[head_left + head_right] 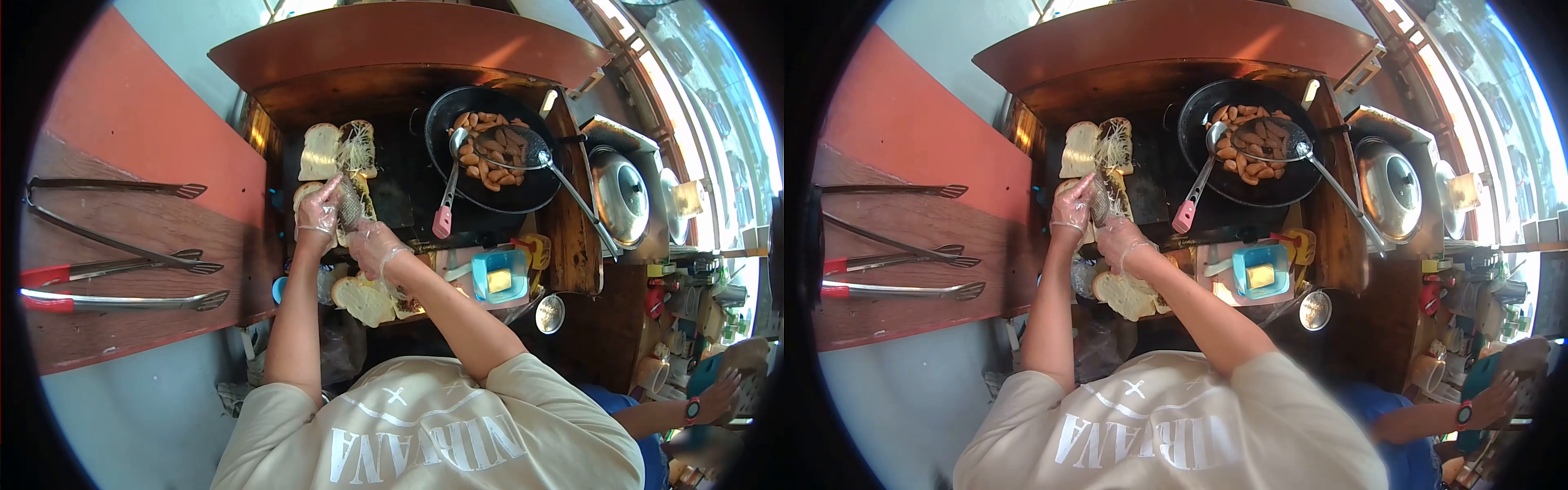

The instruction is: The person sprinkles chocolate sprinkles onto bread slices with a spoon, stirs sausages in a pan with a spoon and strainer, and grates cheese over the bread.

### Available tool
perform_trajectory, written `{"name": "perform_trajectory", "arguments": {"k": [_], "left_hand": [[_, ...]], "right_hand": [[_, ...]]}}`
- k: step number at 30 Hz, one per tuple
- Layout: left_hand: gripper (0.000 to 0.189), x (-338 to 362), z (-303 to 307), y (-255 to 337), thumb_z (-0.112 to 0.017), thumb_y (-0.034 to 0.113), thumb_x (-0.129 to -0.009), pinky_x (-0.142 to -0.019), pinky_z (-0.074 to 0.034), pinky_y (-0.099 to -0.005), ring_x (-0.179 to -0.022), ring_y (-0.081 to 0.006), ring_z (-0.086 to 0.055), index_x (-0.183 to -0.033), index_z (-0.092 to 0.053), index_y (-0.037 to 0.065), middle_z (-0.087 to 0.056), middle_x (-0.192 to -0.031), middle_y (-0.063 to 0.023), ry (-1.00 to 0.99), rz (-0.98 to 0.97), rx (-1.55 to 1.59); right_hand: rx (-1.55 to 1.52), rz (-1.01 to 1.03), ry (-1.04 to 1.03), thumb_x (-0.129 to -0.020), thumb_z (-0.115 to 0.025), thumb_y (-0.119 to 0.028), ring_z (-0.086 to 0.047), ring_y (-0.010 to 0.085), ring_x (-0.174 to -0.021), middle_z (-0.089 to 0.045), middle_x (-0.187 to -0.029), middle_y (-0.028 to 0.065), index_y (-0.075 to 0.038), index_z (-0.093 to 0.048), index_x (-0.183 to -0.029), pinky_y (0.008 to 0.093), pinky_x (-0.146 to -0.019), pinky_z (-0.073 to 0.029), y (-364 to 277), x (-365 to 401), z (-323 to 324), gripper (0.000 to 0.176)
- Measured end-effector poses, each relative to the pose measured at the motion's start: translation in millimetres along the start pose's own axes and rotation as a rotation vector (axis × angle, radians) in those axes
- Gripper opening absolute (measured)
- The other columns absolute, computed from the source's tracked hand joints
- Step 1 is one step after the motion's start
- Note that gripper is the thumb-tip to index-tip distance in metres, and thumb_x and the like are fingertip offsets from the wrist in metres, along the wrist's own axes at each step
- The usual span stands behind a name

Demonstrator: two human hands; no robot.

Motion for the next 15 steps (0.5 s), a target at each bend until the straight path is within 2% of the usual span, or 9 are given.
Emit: {"name": "perform_trajectory", "arguments": {"k": [1,3,4,6,7,9,11,12,15], "left_hand": [[0.038,-4,-1,-9,-0.068,0.007,-0.093,-0.083,-0.05,-0.026,-0.089,-0.0094,-0.063,-0.13,-0.065,0.011,-0.072,-0.101,-0.0095,0.016,0.016,-0.031],[0.036,-14,-1,-32,-0.069,0.009,-0.091,-0.08,-0.051,-0.0281,-0.086,-0.0132,-0.065,-0.127,-0.067,0.009,-0.072,-0.1,-0.0133,0.1,-0.048,0.009],[0.035,-16,3,-36,-0.071,0.011,-0.09,-0.078,-0.051,-0.0302,-0.082,-0.017,-0.067,-0.124,-0.068,0.006,-0.071,-0.1,-0.0171,0.185,-0.114,0.047],[0.035,-15,8,-38,-0.07,0.011,-0.09,-0.078,-0.052,-0.0307,-0.082,-0.0191,-0.068,-0.124,-0.068,0.005,-0.072,-0.101,-0.0169,0.202,-0.108,0.1],[0.036,-8,14,-29,-0.07,0.01,-0.09,-0.078,-0.052,-0.0306,-0.083,-0.0187,-0.068,-0.126,-0.066,0.005,-0.072,-0.101,-0.0169,0.222,-0.087,0.112],[0.043,12,23,-19,-0.069,0.008,-0.088,-0.077,-0.053,-0.0303,-0.082,-0.015,-0.067,-0.13,-0.063,0.005,-0.073,-0.1,-0.0164,0.222,-0.065,0.075],[0.044,43,26,3,-0.069,0.007,-0.087,-0.076,-0.053,-0.0308,-0.082,-0.0149,-0.067,-0.13,-0.063,0.006,-0.073,-0.1,-0.0166,0.135,-0.011,0.074],[0.045,57,19,10,-0.069,0.006,-0.086,-0.076,-0.053,-0.0313,-0.082,-0.0149,-0.068,-0.13,-0.063,0.006,-0.073,-0.099,-0.0168,0.047,0.041,0.078],[0.046,65,1,0,-0.071,0.009,-0.084,-0.077,-0.055,-0.0339,-0.085,-0.0228,-0.072,-0.129,-0.063,0.003,-0.074,-0.099,-0.0194,0.1,0.066,0.078]], "right_hand": [[0.719,0.039,0.343,-0.093,-0.04,-0.047,-0.061,0.0441,-0.094,-0.068,-0.102,0.0183,-0.011,-0.065,-0.099,0.057,-0.071,-0.044,1,4,-2,0.044],[1.438,0.075,0.685,-0.095,-0.039,-0.044,-0.061,0.0429,-0.093,-0.068,-0.102,0.019,-0.011,-0.064,-0.099,0.0554,-0.071,-0.045,4,9,4,0.042],[1.292,0.236,0.672,-0.095,-0.042,-0.038,-0.062,0.0426,-0.093,-0.068,-0.102,0.0193,-0.009,-0.065,-0.1,0.0538,-0.073,-0.047,7,6,20,0.037],[1.142,0.386,0.651,-0.096,-0.044,-0.032,-0.064,0.0423,-0.092,-0.068,-0.102,0.0197,-0.008,-0.065,-0.101,0.0522,-0.074,-0.049,11,-2,44,0.033],[1.534,0.568,0.768,-0.095,-0.044,-0.027,-0.064,0.0343,-0.082,-0.066,-0.092,0.0151,-0.011,-0.066,-0.099,0.0439,-0.066,-0.048,9,-2,29,0.026],[1.915,0.758,0.872,-0.095,-0.044,-0.021,-0.064,0.0263,-0.071,-0.065,-0.082,0.0105,-0.015,-0.066,-0.096,0.0357,-0.058,-0.047,13,1,-2,0.023],[2.255,0.372,1.171,-0.091,-0.049,-0.014,-0.067,0.0305,-0.082,-0.068,-0.091,0.0169,-0.003,-0.068,-0.102,0.0363,-0.07,-0.052,9,10,-58,0.025],[2.244,0.377,1.181,-0.091,-0.049,-0.014,-0.067,0.0305,-0.082,-0.068,-0.091,0.0169,-0.003,-0.068,-0.102,0.0363,-0.07,-0.052,8,10,-57,0.025],[2.361,0.325,1.054,-0.088,-0.052,-0.012,-0.067,0.0343,-0.085,-0.066,-0.086,0.0226,0.007,-0.065,-0.1,0.0431,-0.076,-0.054,16,5,-53,0.026]]}}
Point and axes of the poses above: each hand's wrist, its own x-axis away from the middle knuckle, its own z-axis out of the back of the hand, y = z × x, the point moved 4 cm from there along -x, towards the middle knuckle
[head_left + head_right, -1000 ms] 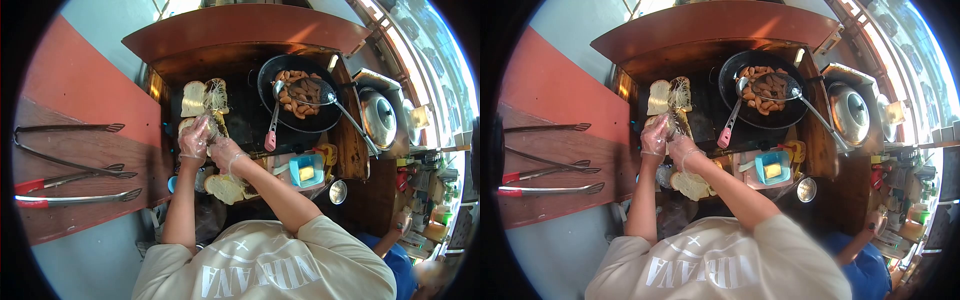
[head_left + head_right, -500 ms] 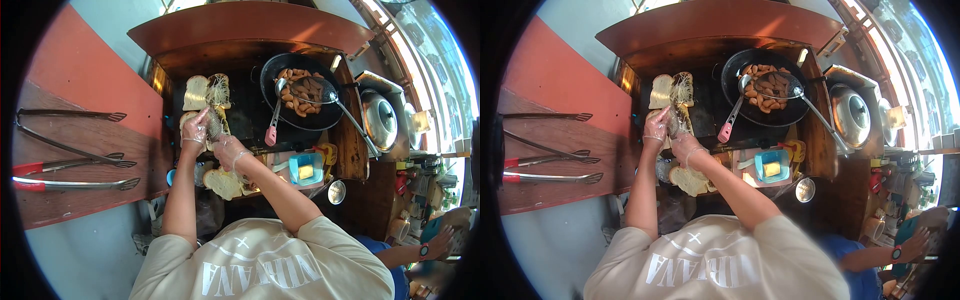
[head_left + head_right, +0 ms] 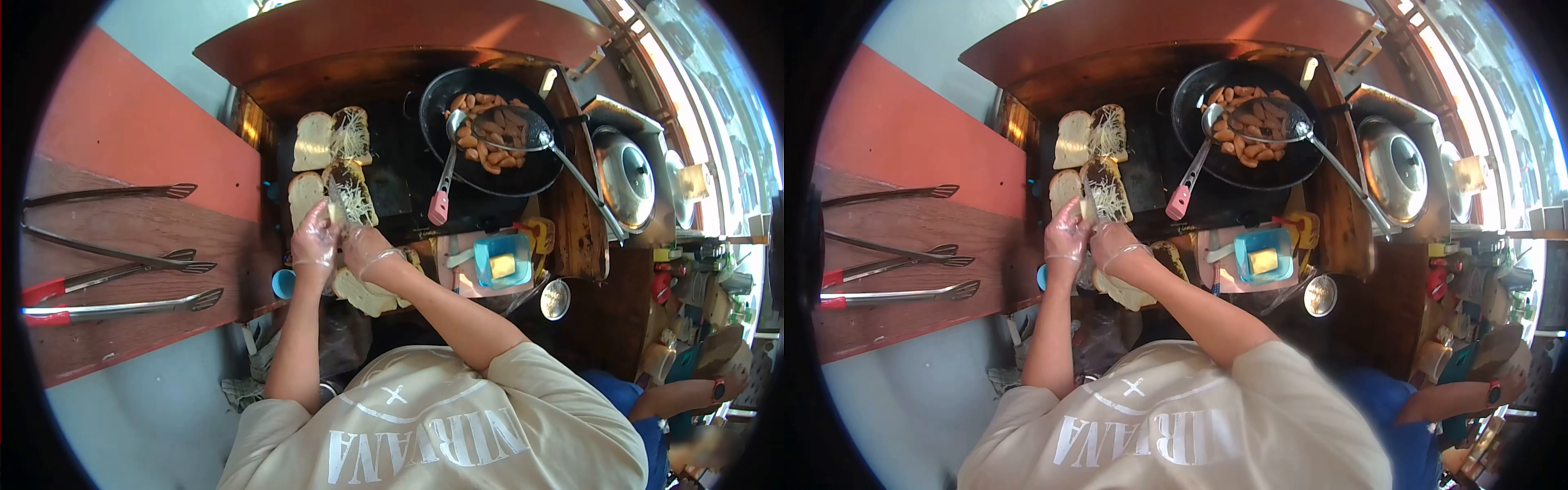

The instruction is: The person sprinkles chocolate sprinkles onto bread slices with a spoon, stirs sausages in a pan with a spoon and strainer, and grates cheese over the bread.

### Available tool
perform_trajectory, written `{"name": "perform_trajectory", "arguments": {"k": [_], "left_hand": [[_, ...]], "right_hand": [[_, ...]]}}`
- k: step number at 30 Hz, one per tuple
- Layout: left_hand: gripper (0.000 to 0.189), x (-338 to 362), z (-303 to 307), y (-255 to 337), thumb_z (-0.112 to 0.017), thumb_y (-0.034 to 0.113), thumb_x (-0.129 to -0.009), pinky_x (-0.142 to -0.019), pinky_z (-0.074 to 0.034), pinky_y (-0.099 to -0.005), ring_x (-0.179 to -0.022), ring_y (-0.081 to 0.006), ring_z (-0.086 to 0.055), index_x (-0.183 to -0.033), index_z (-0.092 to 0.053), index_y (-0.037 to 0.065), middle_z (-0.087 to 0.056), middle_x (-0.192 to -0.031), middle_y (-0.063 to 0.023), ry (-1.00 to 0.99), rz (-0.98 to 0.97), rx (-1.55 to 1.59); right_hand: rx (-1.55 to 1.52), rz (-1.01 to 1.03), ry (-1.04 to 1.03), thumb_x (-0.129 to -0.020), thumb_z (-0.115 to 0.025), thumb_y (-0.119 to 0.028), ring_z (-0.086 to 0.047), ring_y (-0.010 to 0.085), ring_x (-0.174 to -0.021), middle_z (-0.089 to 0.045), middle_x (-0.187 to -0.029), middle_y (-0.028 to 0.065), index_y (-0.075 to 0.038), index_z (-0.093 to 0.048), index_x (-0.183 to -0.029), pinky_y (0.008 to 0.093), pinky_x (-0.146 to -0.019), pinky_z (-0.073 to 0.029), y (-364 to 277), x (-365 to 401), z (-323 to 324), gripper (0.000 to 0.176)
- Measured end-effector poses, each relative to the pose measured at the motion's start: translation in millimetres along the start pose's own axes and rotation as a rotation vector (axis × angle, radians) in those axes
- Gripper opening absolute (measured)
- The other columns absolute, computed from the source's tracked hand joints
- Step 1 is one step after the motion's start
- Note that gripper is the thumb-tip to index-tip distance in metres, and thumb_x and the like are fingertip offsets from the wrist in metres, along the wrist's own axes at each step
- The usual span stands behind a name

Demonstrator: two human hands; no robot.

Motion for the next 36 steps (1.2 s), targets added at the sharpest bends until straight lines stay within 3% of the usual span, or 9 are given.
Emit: {"name": "perform_trajectory", "arguments": {"k": [3,5,10,16,21,25,30,32,36], "left_hand": [[0.039,-2,1,3,-0.073,0.014,-0.085,-0.079,-0.055,-0.0345,-0.086,-0.0279,-0.073,-0.12,-0.067,-0.002,-0.073,-0.098,-0.0219,0.039,0.028,-0.121],[0.034,6,2,17,-0.073,0.016,-0.086,-0.078,-0.055,-0.0342,-0.084,-0.0283,-0.073,-0.113,-0.07,-0.004,-0.074,-0.096,-0.0223,0.054,0.057,-0.2],[0.035,-7,-9,6,-0.073,0.016,-0.086,-0.076,-0.055,-0.0329,-0.081,-0.0232,-0.073,-0.111,-0.07,-0.007,-0.075,-0.092,-0.0212,0.13,0.081,-0.077],[0.024,-47,-15,18,-0.066,0.011,-0.093,-0.052,-0.046,-0.0277,-0.054,-0.0118,-0.059,-0.103,-0.071,-0.01,-0.069,-0.071,-0.0073,0.178,0.229,0.09],[0.023,-65,-13,19,-0.068,0.013,-0.09,-0.054,-0.048,-0.0305,-0.054,-0.0148,-0.061,-0.099,-0.073,-0.008,-0.07,-0.07,-0.0099,0.248,0.125,-0.011],[0.024,-77,-15,23,-0.071,0.016,-0.087,-0.062,-0.052,-0.0337,-0.062,-0.0205,-0.069,-0.093,-0.074,-0.006,-0.073,-0.076,-0.0157,0.321,-0.022,-0.129],[0.027,-72,-5,10,-0.072,0.02,-0.083,-0.07,-0.053,-0.0357,-0.072,-0.0229,-0.071,-0.091,-0.074,-0.006,-0.074,-0.078,-0.0173,0.327,0.042,-0.203],[0.026,-59,-7,-4,-0.074,0.019,-0.082,-0.069,-0.053,-0.0358,-0.071,-0.0229,-0.071,-0.09,-0.074,-0.006,-0.074,-0.077,-0.0163,0.199,0.195,-0.115],[0.023,-64,-11,2,-0.075,0.016,-0.081,-0.071,-0.053,-0.0341,-0.071,-0.023,-0.071,-0.091,-0.074,-0.005,-0.073,-0.077,-0.0154,0.213,0.184,0.044]], "right_hand": [[0.028,0.1,-0.051,-0.089,-0.051,-0.012,-0.067,0.039,-0.084,-0.063,-0.083,0.0278,0.009,-0.062,-0.099,0.047,-0.075,-0.055,-13,5,14,0.026],[-0.368,-0.172,0.041,-0.09,-0.051,-0.013,-0.067,0.0434,-0.08,-0.062,-0.083,0.0306,0.01,-0.058,-0.102,0.0509,-0.073,-0.055,-10,8,41,0.027],[-0.195,-0.014,0.037,-0.089,-0.054,-0.013,-0.068,0.0458,-0.079,-0.065,-0.085,0.0323,0.012,-0.053,-0.106,0.0506,-0.071,-0.055,-3,-1,35,0.031],[-0.324,-0.125,0.015,-0.086,-0.053,-0.008,-0.068,0.047,-0.079,-0.066,-0.085,0.0323,0.013,-0.051,-0.107,0.0507,-0.07,-0.055,-6,-8,64,0.03],[-0.29,-0.065,0.034,-0.083,-0.055,-0.007,-0.068,0.0454,-0.078,-0.066,-0.084,0.0322,0.013,-0.056,-0.101,0.0495,-0.07,-0.055,-12,-12,63,0.027],[-0.165,-0.011,-0.003,-0.086,-0.055,-0.007,-0.068,0.0443,-0.085,-0.065,-0.097,0.0312,0.01,-0.062,-0.101,0.0481,-0.078,-0.055,-6,-17,40,0.024],[-0.09,0.085,0.141,-0.081,-0.057,-0.006,-0.067,0.043,-0.074,-0.064,-0.081,0.0321,0.013,-0.063,-0.089,0.0464,-0.069,-0.055,-3,-18,15,0.021],[-0.372,-0.206,0.126,-0.081,-0.056,-0.006,-0.067,0.0439,-0.074,-0.064,-0.081,0.0321,0.014,-0.062,-0.09,0.047,-0.069,-0.055,-4,-14,43,0.023],[-0.363,-0.127,0.101,-0.082,-0.054,-0.005,-0.067,0.0465,-0.076,-0.064,-0.082,0.0328,0.015,-0.059,-0.095,0.0489,-0.071,-0.055,-5,-14,45,0.025]]}}
Point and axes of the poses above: each hand's wrist, its own x-axis away from the middle knuckle, its own z-axis out of the back of the hand, y = z × x, the point moved 4 cm from there along -x, towards the middle knuckle
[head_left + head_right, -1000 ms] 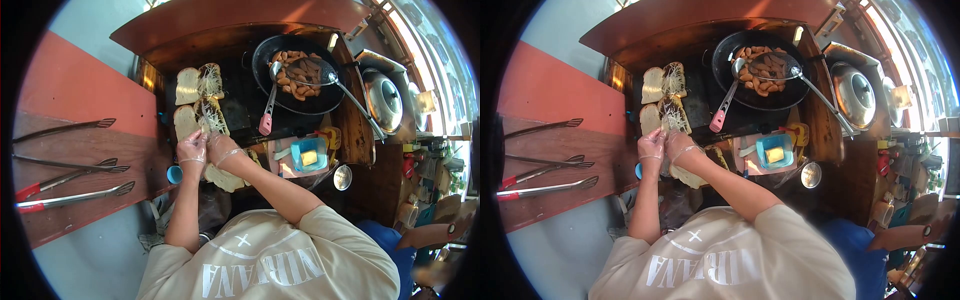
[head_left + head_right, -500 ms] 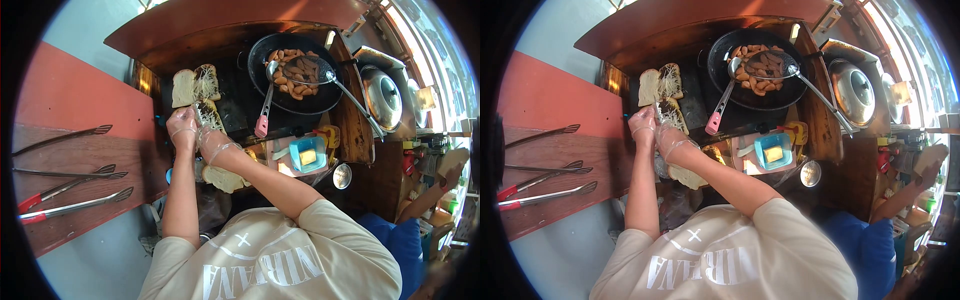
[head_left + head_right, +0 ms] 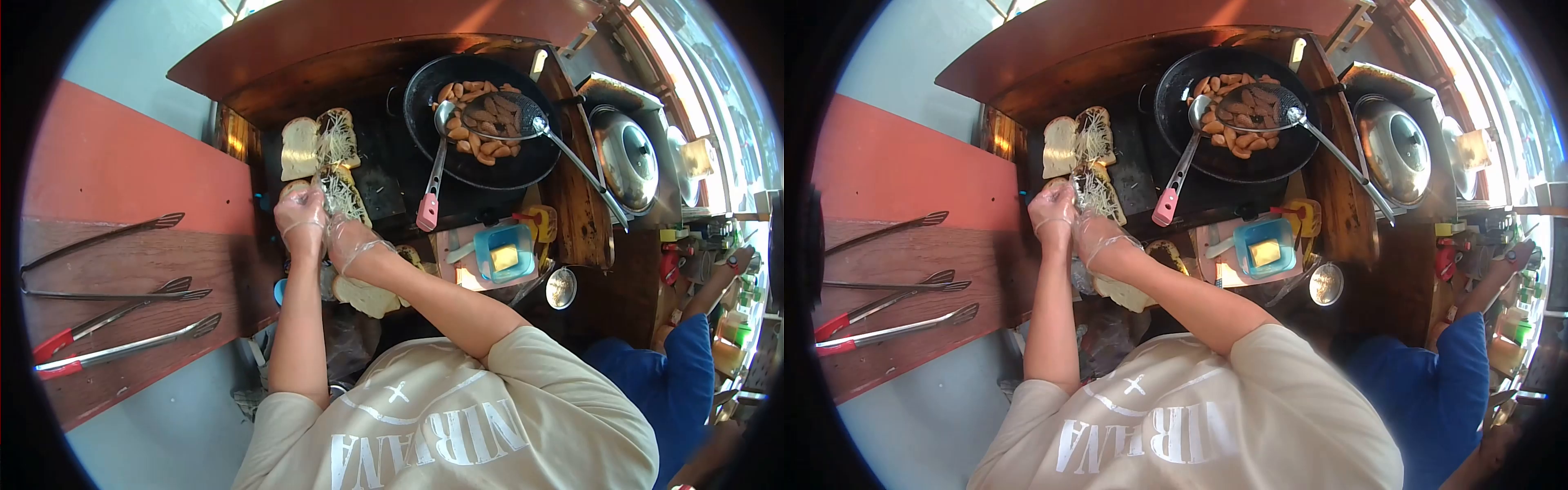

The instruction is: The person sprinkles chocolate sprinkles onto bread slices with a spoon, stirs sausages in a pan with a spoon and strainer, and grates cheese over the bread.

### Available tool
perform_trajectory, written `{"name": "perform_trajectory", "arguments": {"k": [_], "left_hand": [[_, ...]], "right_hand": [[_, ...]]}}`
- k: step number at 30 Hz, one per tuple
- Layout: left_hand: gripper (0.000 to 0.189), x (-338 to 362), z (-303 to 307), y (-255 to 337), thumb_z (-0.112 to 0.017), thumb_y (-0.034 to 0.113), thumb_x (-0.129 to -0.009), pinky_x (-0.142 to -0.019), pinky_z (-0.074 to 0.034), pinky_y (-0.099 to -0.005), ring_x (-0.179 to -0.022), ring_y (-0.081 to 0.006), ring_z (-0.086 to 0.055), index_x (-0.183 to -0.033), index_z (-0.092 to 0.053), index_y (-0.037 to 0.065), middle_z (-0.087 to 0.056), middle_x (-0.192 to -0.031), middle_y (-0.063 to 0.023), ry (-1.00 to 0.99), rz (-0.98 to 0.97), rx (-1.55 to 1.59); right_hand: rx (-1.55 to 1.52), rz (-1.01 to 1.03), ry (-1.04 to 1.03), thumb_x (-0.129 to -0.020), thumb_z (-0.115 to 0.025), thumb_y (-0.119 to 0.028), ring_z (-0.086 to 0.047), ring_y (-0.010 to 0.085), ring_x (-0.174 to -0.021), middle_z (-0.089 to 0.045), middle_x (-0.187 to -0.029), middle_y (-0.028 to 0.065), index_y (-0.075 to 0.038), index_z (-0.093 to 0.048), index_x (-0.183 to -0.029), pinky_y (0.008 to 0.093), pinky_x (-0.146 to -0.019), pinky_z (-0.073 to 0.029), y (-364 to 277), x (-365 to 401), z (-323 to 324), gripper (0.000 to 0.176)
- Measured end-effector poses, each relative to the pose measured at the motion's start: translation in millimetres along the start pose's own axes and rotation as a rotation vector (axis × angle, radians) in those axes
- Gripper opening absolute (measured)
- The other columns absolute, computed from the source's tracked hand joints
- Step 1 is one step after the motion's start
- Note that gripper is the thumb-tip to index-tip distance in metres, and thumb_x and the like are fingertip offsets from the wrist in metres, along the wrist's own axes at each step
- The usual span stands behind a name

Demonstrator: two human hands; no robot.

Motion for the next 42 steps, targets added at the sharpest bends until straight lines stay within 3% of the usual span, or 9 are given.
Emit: {"name": "perform_trajectory", "arguments": {"k": [3,9,11,12,19,25,29,31,42], "left_hand": [[0.024,-19,-8,-6,-0.075,0.015,-0.081,-0.073,-0.053,-0.0322,-0.073,-0.0216,-0.07,-0.091,-0.074,-0.006,-0.074,-0.078,-0.0149,0.071,-0.115,-0.073],[0.024,-42,-6,-12,-0.073,0.013,-0.086,-0.073,-0.053,-0.0291,-0.075,-0.0179,-0.068,-0.1,-0.073,-0.006,-0.075,-0.088,-0.0128,0.033,0.023,0.015],[0.025,-45,-6,-1,-0.073,0.013,-0.088,-0.073,-0.052,-0.028,-0.075,-0.0162,-0.067,-0.103,-0.073,-0.006,-0.075,-0.089,-0.0123,-0.019,0.11,0.106],[0.025,-45,-11,10,-0.072,0.013,-0.089,-0.072,-0.052,-0.0276,-0.075,-0.0147,-0.066,-0.105,-0.073,-0.005,-0.075,-0.09,-0.0116,-0.109,0.087,0.152],[0.024,-91,-39,32,-0.071,0.012,-0.089,-0.07,-0.052,-0.0303,-0.074,-0.012,-0.064,-0.11,-0.074,0.0,-0.075,-0.09,-0.0106,-0.224,-0.289,0.01],[0.028,-121,-60,28,-0.073,0.02,-0.088,-0.067,-0.05,-0.0297,-0.073,-0.0127,-0.064,-0.108,-0.075,0.001,-0.076,-0.09,-0.0113,-0.224,-0.108,-0.013],[0.026,-128,-64,30,-0.073,0.022,-0.089,-0.072,-0.052,-0.0308,-0.08,-0.017,-0.069,-0.103,-0.076,0.0,-0.076,-0.093,-0.0141,-0.159,-0.195,-0.046],[0.023,-143,-71,20,-0.074,0.021,-0.088,-0.075,-0.054,-0.0322,-0.081,-0.0201,-0.071,-0.097,-0.076,-0.001,-0.076,-0.092,-0.0149,-0.056,-0.48,-0.225],[0.026,-154,-60,14,-0.075,0.024,-0.088,-0.076,-0.053,-0.03,-0.078,-0.016,-0.069,-0.097,-0.076,-0.001,-0.075,-0.089,-0.0116,0.108,-0.193,-0.097]], "right_hand": [[0.127,0.108,-0.048,-0.082,-0.053,-0.005,-0.067,0.0474,-0.077,-0.064,-0.08,0.0321,0.016,-0.058,-0.097,0.0494,-0.072,-0.055,0,-2,-7,0.026],[-0.041,-0.128,0.053,-0.083,-0.055,-0.008,-0.068,0.0417,-0.075,-0.066,-0.081,0.0264,0.01,-0.066,-0.096,0.0471,-0.072,-0.055,3,-8,2,0.025],[0.507,0.351,-0.054,-0.086,-0.053,-0.009,-0.069,0.0398,-0.083,-0.068,-0.084,0.0253,0.008,-0.069,-0.092,0.0459,-0.076,-0.055,1,-29,0,0.025],[0.372,0.164,-0.012,-0.088,-0.051,-0.011,-0.069,0.037,-0.094,-0.07,-0.091,0.0243,0.006,-0.072,-0.089,0.0435,-0.081,-0.054,16,-51,-6,0.026],[0.424,-0.034,-0.048,-0.089,-0.053,-0.011,-0.069,0.0325,-0.101,-0.072,-0.105,0.02,0.002,-0.073,-0.1,0.0397,-0.087,-0.055,22,-128,20,0.027],[0.135,-0.302,-0.038,-0.091,-0.051,-0.012,-0.068,0.0358,-0.104,-0.068,-0.112,0.0253,0.004,-0.069,-0.11,0.0408,-0.092,-0.053,22,-131,43,0.03],[0.064,-0.311,-0.039,-0.094,-0.047,-0.014,-0.066,0.039,-0.106,-0.068,-0.112,0.0269,0.006,-0.065,-0.113,0.0423,-0.094,-0.052,33,-134,32,0.033],[0.248,-0.221,-0.123,-0.095,-0.045,-0.014,-0.065,0.0409,-0.107,-0.067,-0.112,0.0283,0.007,-0.064,-0.112,0.0436,-0.095,-0.051,37,-138,22,0.033],[-0.151,-0.473,0.04,-0.097,-0.048,-0.02,-0.064,0.0422,-0.108,-0.068,-0.11,0.0267,0.0,-0.067,-0.114,0.0431,-0.093,-0.051,31,-121,29,0.032]]}}
Point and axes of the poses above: each hand's wrist, its own x-axis away from the middle knuckle, its own z-axis out of the back of the hand, y = z × x, the point moved 4 cm from there along -x, towards the middle knuckle
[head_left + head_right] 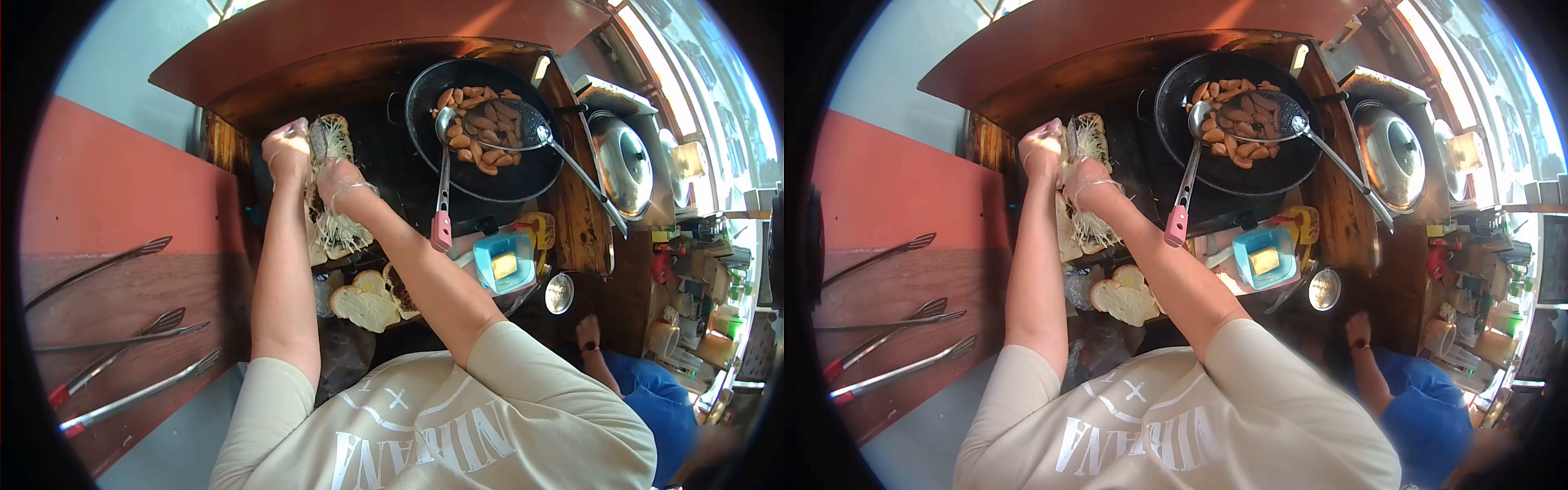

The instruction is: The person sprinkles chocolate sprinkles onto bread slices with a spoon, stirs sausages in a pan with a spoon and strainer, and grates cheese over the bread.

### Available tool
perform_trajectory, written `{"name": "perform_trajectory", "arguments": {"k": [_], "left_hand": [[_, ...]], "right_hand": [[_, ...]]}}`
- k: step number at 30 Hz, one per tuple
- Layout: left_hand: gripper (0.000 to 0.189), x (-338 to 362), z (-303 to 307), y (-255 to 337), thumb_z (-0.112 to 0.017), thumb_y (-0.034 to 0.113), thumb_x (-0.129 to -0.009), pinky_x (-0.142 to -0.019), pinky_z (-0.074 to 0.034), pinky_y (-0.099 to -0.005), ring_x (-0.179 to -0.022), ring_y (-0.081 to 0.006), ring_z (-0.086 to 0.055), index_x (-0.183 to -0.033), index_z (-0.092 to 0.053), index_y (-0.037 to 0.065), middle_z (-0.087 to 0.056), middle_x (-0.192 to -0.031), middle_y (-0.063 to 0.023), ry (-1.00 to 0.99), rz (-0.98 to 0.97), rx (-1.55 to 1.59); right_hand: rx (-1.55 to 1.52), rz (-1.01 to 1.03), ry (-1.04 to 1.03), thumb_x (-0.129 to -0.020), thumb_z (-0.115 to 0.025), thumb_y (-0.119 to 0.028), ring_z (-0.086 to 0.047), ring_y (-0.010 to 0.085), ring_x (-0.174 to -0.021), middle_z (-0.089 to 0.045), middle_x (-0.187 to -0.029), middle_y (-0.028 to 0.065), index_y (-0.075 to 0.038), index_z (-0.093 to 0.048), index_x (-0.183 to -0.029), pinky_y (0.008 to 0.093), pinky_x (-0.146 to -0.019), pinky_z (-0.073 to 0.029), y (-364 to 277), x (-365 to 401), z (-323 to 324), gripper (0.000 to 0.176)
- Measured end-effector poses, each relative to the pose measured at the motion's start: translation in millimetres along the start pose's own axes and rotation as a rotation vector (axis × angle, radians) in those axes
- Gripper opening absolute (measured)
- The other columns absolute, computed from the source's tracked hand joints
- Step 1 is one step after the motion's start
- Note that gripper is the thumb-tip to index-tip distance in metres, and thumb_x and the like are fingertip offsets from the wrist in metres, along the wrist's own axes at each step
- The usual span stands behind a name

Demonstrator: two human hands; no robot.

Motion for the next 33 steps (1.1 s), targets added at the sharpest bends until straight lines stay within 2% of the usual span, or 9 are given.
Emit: {"name": "perform_trajectory", "arguments": {"k": [2,4,5,11,14,21,23,26,33], "left_hand": [[0.028,13,19,7,-0.075,0.022,-0.088,-0.067,-0.052,-0.0292,-0.066,-0.0144,-0.065,-0.1,-0.076,-0.002,-0.073,-0.08,-0.01,0.003,0.127,0.078],[0.027,35,41,9,-0.073,0.02,-0.089,-0.063,-0.05,-0.0275,-0.064,-0.012,-0.062,-0.103,-0.075,-0.003,-0.071,-0.076,-0.0072,0.023,0.135,0.26],[0.026,50,54,8,-0.071,0.018,-0.091,-0.06,-0.048,-0.0258,-0.061,-0.0096,-0.059,-0.106,-0.074,-0.003,-0.068,-0.072,-0.0044,0.036,0.148,0.444],[0.031,190,130,8,-0.066,0.005,-0.095,-0.065,-0.054,-0.0272,-0.07,-0.0103,-0.062,-0.123,-0.063,-0.006,-0.069,-0.094,-0.0083,-0.017,0.255,0.568],[0.03,281,136,22,-0.067,0.003,-0.093,-0.066,-0.055,-0.0268,-0.071,-0.0127,-0.063,-0.122,-0.064,-0.007,-0.069,-0.094,-0.0089,-0.134,0.321,0.509],[0.023,415,51,4,-0.068,0.005,-0.091,-0.076,-0.054,-0.0286,-0.081,-0.0161,-0.068,-0.112,-0.069,-0.004,-0.074,-0.095,-0.0123,-0.253,0.106,0.229],[0.023,423,30,-4,-0.069,0.006,-0.09,-0.078,-0.054,-0.0296,-0.082,-0.017,-0.069,-0.111,-0.07,-0.004,-0.074,-0.095,-0.0132,-0.264,0.141,0.204],[0.023,425,13,-6,-0.07,0.009,-0.089,-0.078,-0.054,-0.0311,-0.083,-0.0184,-0.069,-0.108,-0.071,-0.004,-0.074,-0.094,-0.0152,-0.259,0.184,0.148],[0.02,413,-9,-46,-0.07,0.011,-0.089,-0.074,-0.054,-0.0324,-0.077,-0.0204,-0.07,-0.102,-0.073,-0.004,-0.075,-0.089,-0.0163,-0.108,0.252,0.082]], "right_hand": [[0.019,-0.009,0.009,-0.096,-0.051,-0.02,-0.064,0.0404,-0.108,-0.068,-0.11,0.0251,-0.003,-0.069,-0.111,0.0422,-0.091,-0.052,11,-12,-8,0.029],[0.99,0.651,-0.206,-0.088,-0.056,-0.013,-0.069,0.037,-0.101,-0.069,-0.108,0.0263,0.001,-0.071,-0.11,0.042,-0.088,-0.054,6,-22,-33,0.03],[0.988,0.663,-0.209,-0.088,-0.056,-0.013,-0.069,0.037,-0.101,-0.069,-0.108,0.0263,0.001,-0.071,-0.11,0.042,-0.088,-0.054,10,-20,-37,0.03],[-0.009,0.409,-0.001,-0.095,-0.053,-0.017,-0.057,0.0235,-0.069,-0.062,-0.077,0.0137,-0.01,-0.061,-0.088,0.0362,-0.061,-0.047,60,74,-36,0.013],[-0.552,0.134,-0.466,-0.101,-0.044,-0.02,-0.045,0.0227,-0.065,-0.05,-0.07,0.0112,-0.011,-0.054,-0.089,0.036,-0.061,-0.043,102,165,-24,0.018],[-0.033,0.084,-0.222,-0.099,-0.05,-0.024,-0.063,0.0259,-0.072,-0.061,-0.074,0.0147,-0.003,-0.057,-0.099,0.0406,-0.064,-0.05,226,243,-22,0.022],[0.364,0.522,-0.086,-0.099,-0.048,-0.023,-0.067,0.0294,-0.068,-0.065,-0.084,0.0194,0.0,-0.059,-0.101,0.0408,-0.065,-0.054,257,229,-33,0.026],[0.441,0.247,-0.468,-0.097,-0.047,-0.015,-0.07,0.0346,-0.08,-0.066,-0.106,0.0243,0.008,-0.061,-0.112,0.0431,-0.075,-0.058,225,244,5,0.031],[0.529,0.244,-0.329,-0.098,-0.042,-0.013,-0.07,0.0388,-0.093,-0.069,-0.103,0.0271,0.006,-0.062,-0.113,0.0462,-0.082,-0.056,245,231,-27,0.033]]}}
Point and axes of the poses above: each hand's wrist, its own x-axis away from the middle knuckle, its own z-axis out of the back of the hand, y = z × x, the point moved 4 cm from there along -x, towards the middle knuckle
